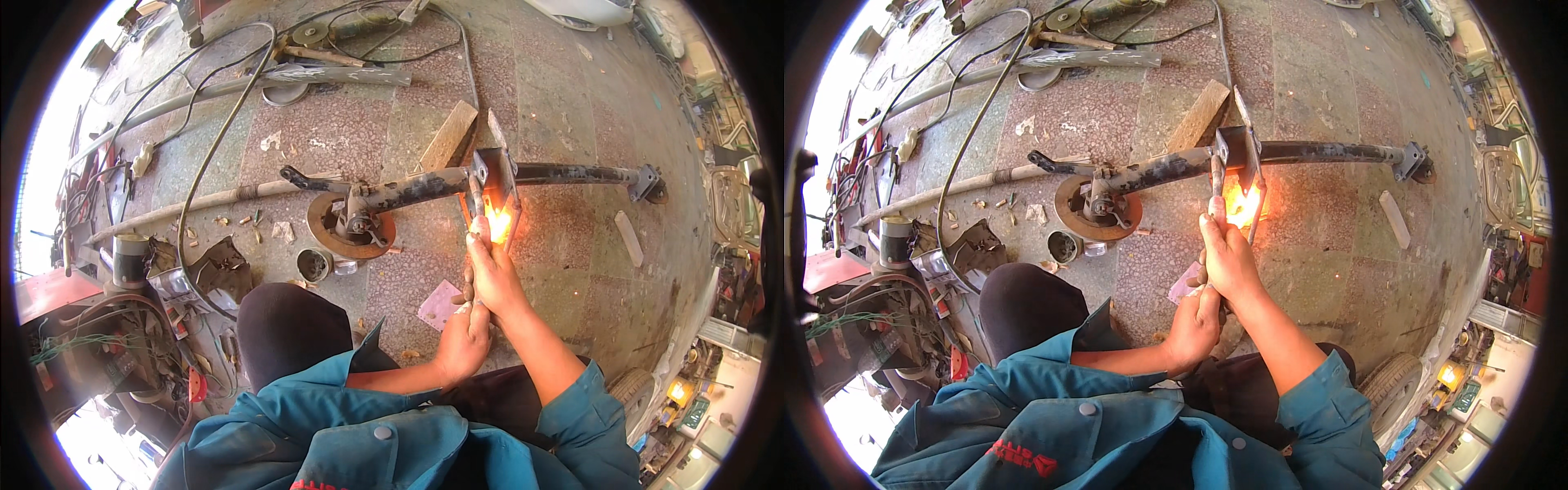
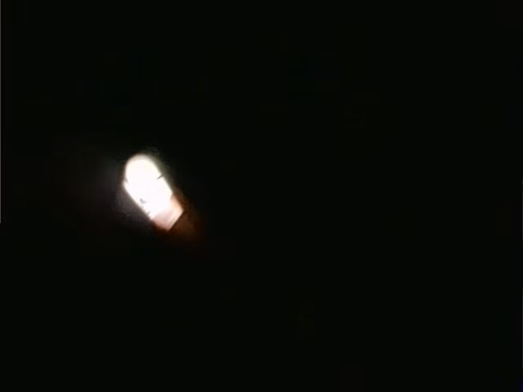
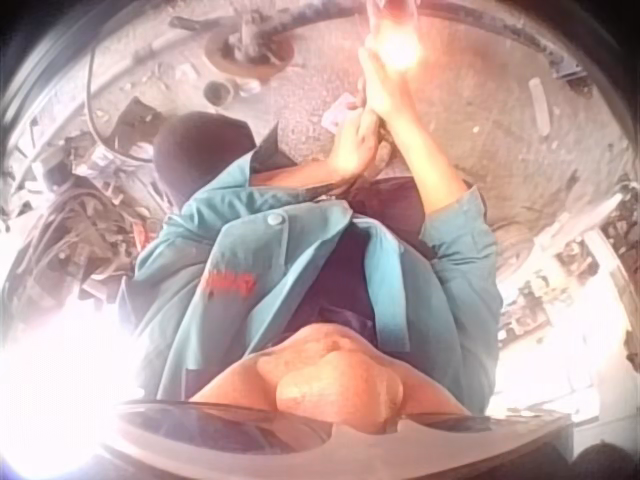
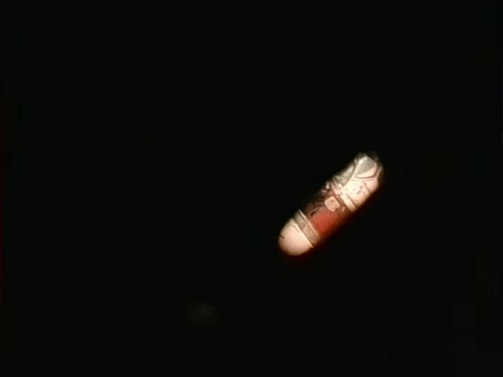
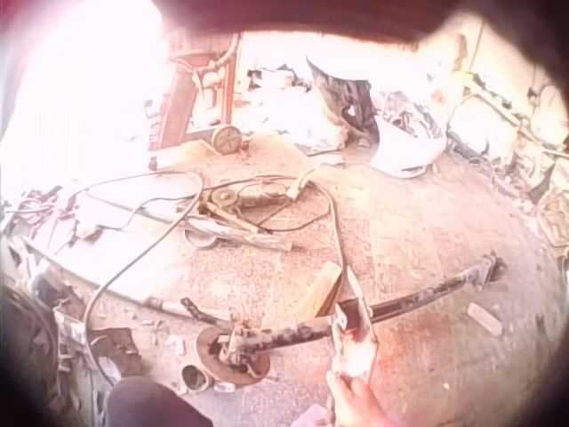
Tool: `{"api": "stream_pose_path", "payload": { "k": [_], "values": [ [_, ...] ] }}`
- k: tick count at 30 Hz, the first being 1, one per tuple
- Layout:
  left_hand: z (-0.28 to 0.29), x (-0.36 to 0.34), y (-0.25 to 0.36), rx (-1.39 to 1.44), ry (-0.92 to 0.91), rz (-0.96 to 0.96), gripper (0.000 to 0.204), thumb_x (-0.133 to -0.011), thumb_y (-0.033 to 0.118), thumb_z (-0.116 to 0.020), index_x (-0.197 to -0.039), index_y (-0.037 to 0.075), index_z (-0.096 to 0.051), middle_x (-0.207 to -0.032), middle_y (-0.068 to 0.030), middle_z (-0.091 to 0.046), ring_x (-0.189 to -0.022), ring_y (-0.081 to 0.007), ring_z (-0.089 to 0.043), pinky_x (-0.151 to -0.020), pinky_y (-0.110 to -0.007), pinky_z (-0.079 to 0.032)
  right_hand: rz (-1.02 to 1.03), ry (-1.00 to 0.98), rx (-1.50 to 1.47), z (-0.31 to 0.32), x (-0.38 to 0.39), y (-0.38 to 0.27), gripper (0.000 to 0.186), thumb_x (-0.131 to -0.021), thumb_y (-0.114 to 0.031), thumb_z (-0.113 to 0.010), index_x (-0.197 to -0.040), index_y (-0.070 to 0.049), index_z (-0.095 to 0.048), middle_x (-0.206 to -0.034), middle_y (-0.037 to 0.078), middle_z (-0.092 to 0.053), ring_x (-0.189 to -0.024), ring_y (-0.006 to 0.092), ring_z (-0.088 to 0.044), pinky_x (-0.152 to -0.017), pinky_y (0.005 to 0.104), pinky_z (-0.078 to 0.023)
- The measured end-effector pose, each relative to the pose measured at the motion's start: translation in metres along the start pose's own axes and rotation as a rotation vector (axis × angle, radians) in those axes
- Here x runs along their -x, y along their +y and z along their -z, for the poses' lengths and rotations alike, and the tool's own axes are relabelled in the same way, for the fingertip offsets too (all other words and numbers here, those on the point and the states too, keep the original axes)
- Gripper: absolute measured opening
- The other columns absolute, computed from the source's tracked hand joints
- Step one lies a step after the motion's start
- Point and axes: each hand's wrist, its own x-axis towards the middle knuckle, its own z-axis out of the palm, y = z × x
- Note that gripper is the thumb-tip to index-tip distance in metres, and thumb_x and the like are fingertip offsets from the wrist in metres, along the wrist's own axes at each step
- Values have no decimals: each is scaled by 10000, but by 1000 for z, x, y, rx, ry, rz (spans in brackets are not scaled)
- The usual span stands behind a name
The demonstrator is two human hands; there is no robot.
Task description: The person welds a metal axle assembly using a handheld welding torch. They reposition the axle and apply welds to multiple joints while seated on the floor.
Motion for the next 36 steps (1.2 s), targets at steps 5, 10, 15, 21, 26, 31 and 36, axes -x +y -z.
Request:
{"api": "stream_pose_path", "payload": {
  "k": [5, 10, 15, 21, 26, 31, 36],
  "values": [
    [1, -1, 3, 2, -9, 23, 440, -1165, 290, -386, -1017, -57, -612, -793, -278, -641, -747, -442, -659, -718, -558, -490, 17, 4, -12, -1, 1, -2, 439, -1146, -475, -574, -1003, -60, -555, -735, 26, -529, -497, 151, -550, -462, 363, -578],
    [0, -4, -4, -3, 9, 9, 425, -1157, 274, -393, -996, -58, -603, -804, -283, -640, -754, -440, -657, -719, -556, -488, 9, 3, -14, -1, -1, -1, 432, -1147, -469, -576, -997, -66, -528, -735, 24, -521, -476, 154, -542, -457, 367, -582],
    [0, -3, -1, -10, -12, 24, 413, -1150, 263, -397, -986, -59, -597, -817, -281, -641, -758, -419, -650, -727, -547, -489, -54, -23, 6, 6, -7, 5, 377, -1139, -488, -589, -1274, -137, -567, -796, 9, -531, -506, 133, -537, -482, 397, -634],
    [-1, 0, 0, 14, -4, 14, 411, -1155, 259, -388, -981, -55, -588, -799, -261, -638, -738, -385, -642, -712, -540, -487, 9, -15, -6, 1, 0, -2, 428, -1144, -448, -581, -984, -53, -544, -724, 23, -524, -470, 154, -544, -448, 371, -579],
    [-1, 4, 3, -2, 1, 35, 402, -1164, 266, -382, -1021, -41, -598, -764, -224, -632, -699, -351, -633, -683, -529, -486, -11, -42, -3, 1, 2, 1, 411, -1142, -446, -586, -990, -65, -559, -702, 15, -514, -471, 154, -541, -442, 366, -568],
    [-2, 10, 9, 31, 14, 29, 399, -1171, 278, -384, -1051, -32, -604, -736, -191, -617, -669, -330, -625, -664, -524, -486, -69, -57, 7, 4, -1, 5, 354, -1136, -459, -596, -1136, -107, -567, -748, 21, -531, -483, 148, -535, -477, 399, -618],
    [-2, 10, 9, 7, 10, 58, 412, -1173, 291, -388, -1081, -38, -618, -765, -221, -647, -701, -368, -655, -685, -533, -500, -87, -78, -3, 6, -1, 5, 359, -1128, -480, -609, -1116, -121, -588, -771, 21, -547, -488, 152, -535, -506, 421, -648]
  ]
}}
